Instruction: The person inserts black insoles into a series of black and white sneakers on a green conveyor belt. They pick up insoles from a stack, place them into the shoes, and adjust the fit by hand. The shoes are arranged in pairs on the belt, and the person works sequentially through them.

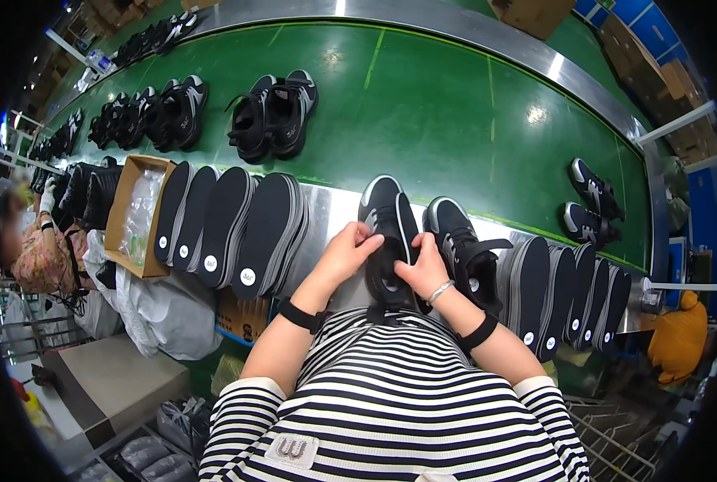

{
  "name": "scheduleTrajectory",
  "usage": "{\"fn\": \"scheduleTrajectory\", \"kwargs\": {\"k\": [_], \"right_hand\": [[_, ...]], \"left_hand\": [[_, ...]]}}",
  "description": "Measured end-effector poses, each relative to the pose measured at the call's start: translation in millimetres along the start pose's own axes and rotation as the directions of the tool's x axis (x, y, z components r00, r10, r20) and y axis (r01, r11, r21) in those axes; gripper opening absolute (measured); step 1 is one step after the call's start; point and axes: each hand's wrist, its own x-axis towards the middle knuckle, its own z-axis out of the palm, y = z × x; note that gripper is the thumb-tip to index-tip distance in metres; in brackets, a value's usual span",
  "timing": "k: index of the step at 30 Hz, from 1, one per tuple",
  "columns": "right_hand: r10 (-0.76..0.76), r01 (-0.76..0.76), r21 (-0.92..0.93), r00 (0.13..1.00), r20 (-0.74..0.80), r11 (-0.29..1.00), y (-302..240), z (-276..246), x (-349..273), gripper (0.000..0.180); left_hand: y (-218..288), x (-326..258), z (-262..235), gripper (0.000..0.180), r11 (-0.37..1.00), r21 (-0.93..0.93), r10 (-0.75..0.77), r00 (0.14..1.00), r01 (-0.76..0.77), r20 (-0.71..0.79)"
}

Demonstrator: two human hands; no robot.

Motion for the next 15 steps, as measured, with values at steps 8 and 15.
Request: {"fn": "scheduleTrajectory", "kwargs": {"k": [8, 15], "right_hand": [[0.076, -0.061, -0.242, 0.995, 0.057, 0.968, -12, -18, 0, 0.041], [0.055, -0.093, 0.300, 0.990, 0.132, 0.949, -10, -57, -9, 0.050]], "left_hand": [[30, -2, -32, 0.032, 0.488, -0.775, -0.102, 0.908, 0.402, 0.407], [46, -32, 7, 0.055, 0.907, 0.154, 0.355, 0.909, -0.391, 0.220]]}}
